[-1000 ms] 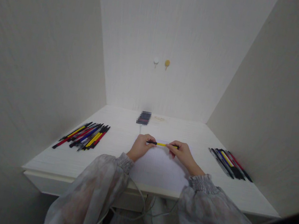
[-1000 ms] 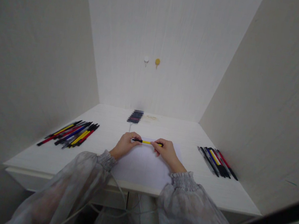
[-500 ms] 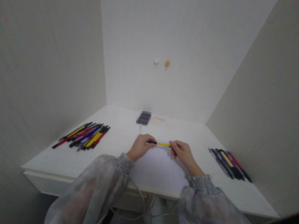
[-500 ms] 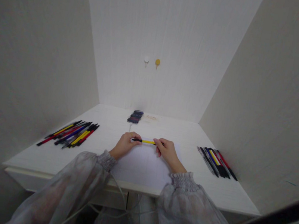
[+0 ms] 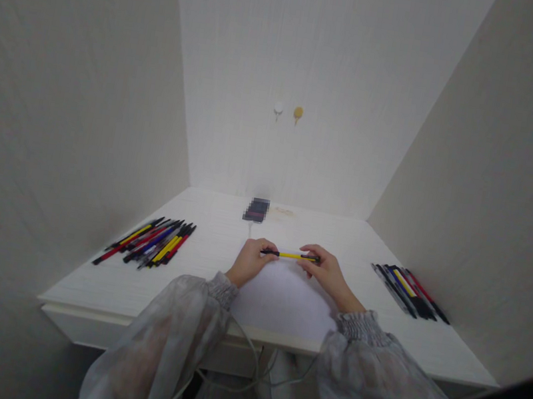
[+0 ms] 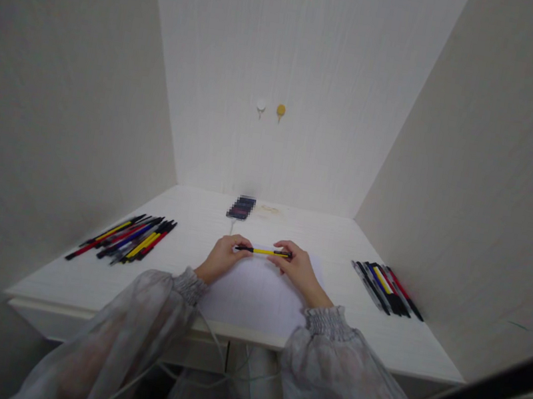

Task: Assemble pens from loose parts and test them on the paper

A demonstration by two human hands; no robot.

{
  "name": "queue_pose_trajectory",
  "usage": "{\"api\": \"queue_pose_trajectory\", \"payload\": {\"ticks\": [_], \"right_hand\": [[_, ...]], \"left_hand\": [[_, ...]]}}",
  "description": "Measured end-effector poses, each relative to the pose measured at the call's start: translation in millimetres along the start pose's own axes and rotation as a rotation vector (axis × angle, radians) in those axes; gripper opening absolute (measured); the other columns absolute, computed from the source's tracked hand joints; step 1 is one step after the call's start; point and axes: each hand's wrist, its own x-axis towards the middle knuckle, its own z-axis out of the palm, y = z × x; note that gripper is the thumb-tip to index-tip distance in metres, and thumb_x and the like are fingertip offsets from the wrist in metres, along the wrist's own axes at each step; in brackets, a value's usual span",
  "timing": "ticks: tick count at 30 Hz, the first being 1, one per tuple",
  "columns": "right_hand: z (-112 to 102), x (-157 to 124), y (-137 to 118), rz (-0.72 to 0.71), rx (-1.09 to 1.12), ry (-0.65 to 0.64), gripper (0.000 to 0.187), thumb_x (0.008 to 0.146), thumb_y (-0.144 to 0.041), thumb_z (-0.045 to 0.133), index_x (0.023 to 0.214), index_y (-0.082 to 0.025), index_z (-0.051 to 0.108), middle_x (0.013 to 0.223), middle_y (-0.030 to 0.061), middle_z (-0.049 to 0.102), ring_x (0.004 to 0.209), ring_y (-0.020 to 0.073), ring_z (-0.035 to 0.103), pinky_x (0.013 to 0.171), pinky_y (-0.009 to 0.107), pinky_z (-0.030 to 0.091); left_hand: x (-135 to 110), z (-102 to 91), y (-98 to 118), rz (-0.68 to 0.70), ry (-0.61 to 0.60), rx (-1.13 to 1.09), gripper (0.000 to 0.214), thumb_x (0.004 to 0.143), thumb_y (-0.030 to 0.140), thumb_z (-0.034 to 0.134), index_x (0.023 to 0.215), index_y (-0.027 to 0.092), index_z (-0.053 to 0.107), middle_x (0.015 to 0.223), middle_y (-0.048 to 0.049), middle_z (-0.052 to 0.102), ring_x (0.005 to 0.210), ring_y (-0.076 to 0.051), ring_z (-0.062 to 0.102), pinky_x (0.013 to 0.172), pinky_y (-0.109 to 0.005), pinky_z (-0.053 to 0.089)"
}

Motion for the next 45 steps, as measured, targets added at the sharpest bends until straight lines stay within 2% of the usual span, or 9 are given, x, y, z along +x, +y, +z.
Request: {"api": "queue_pose_trajectory", "payload": {"ticks": [6, 15, 20, 25, 28, 31, 36, 40, 45], "right_hand": [[2, 1, -4, 0.115, 0.251, -0.013, 0.029, 0.06, -0.04, 0.064, 0.074, -0.016, 0.055, 0.055, -0.0003, 0.06, 0.044, 0.0121, 0.056, 0.048, 0.026, 0.047], [13, 9, 4, 0.17, 0.427, 0.055, 0.028, 0.064, -0.041, 0.064, 0.069, -0.015, 0.053, 0.045, -0.0015, 0.059, 0.035, 0.0126, 0.053, 0.039, 0.023, 0.042], [19, 13, 6, 0.171, 0.476, 0.126, 0.029, 0.063, -0.041, 0.065, 0.056, -0.016, 0.052, 0.043, -0.0008, 0.057, 0.032, 0.0118, 0.05, 0.036, 0.024, 0.04], [30, 21, 1, 0.088, 0.49, 0.291, 0.025, 0.064, -0.039, 0.064, 0.059, -0.016, 0.055, 0.053, -0.001, 0.058, 0.047, 0.0105, 0.054, 0.049, 0.023, 0.043], [32, 28, -7, 0.011, 0.754, 0.267, 0.019, 0.067, -0.036, 0.062, 0.07, -0.018, 0.057, 0.066, -0.0009, 0.06, 0.061, 0.0103, 0.056, 0.06, 0.024, 0.046], [23, 36, -14, 0.006, 1.061, 0.2, 0.018, 0.071, -0.035, 0.058, 0.078, -0.02, 0.054, 0.058, -0.0038, 0.054, 0.048, 0.0072, 0.049, 0.051, 0.022, 0.043], [2, 42, -10, 0.122, 1.302, 0.097, 0.031, 0.076, -0.042, 0.04, 0.059, -0.017, 0.048, 0.042, -0.0055, 0.037, 0.03, 0.005, 0.029, 0.029, 0.017, 0.022], [-4, 40, -2, 0.131, 1.393, 0.171, 0.02, 0.07, -0.028, 0.037, 0.057, -0.017, 0.047, 0.038, -0.0069, 0.031, 0.028, 0.0048, 0.022, 0.028, 0.017, 0.018], [-3, 38, -2, 0.136, 1.387, 0.237, 0.016, 0.065, -0.025, 0.036, 0.059, -0.017, 0.049, 0.04, -0.0065, 0.032, 0.027, 0.0046, 0.021, 0.027, 0.017, 0.017]], "left_hand": [[-1, 2.3, -3, 0.007, -0.072, 0.044, 0.011, 0.064, 0.022, 0.063, 0.073, 0.016, 0.063, 0.071, -0.0006, 0.065, 0.068, -0.013, 0.056, 0.069, -0.027, 0.042], [-3, 3.5, 3, 0.037, -0.049, 0.189, 0.013, 0.062, 0.028, 0.066, 0.068, 0.016, 0.062, 0.067, 0.0007, 0.063, 0.066, -0.013, 0.053, 0.075, -0.031, 0.034], [-4, 4.8, 2, 0.073, -0.013, 0.194, 0.017, 0.061, 0.029, 0.068, 0.065, 0.015, 0.059, 0.064, 0.0012, 0.061, 0.062, -0.011, 0.052, 0.075, -0.031, 0.034], [-6, 7.9, 2, 0.029, -0.082, 0.066, 0.022, 0.061, 0.034, 0.067, 0.068, 0.015, 0.059, 0.065, 0.0002, 0.061, 0.063, -0.012, 0.054, 0.07, -0.028, 0.039], [-6, 10.1, 1, -0.011, -0.153, -0.071, 0.025, 0.067, 0.038, 0.061, 0.076, 0.015, 0.062, 0.073, -0.0019, 0.064, 0.068, -0.013, 0.056, 0.067, -0.025, 0.042], [-4, 10.1, -1, -0.045, -0.102, -0.119, 0.027, 0.073, 0.037, 0.053, 0.084, 0.014, 0.062, 0.081, -0.0044, 0.065, 0.075, -0.014, 0.057, 0.072, -0.026, 0.043], [-3, 7.8, -3, -0.085, -0.015, -0.093, 0.026, 0.076, 0.035, 0.049, 0.083, 0.014, 0.063, 0.08, -0.0045, 0.065, 0.074, -0.014, 0.057, 0.07, -0.025, 0.043], [-3, 8.4, -4, -0.091, -0.029, -0.071, 0.025, 0.076, 0.034, 0.049, 0.081, 0.014, 0.063, 0.078, -0.0041, 0.064, 0.071, -0.013, 0.056, 0.067, -0.024, 0.043], [-4, 9.6, -6, -0.106, -0.054, -0.05, 0.025, 0.076, 0.034, 0.049, 0.079, 0.014, 0.063, 0.075, -0.004, 0.064, 0.069, -0.013, 0.056, 0.065, -0.024, 0.042]]}}
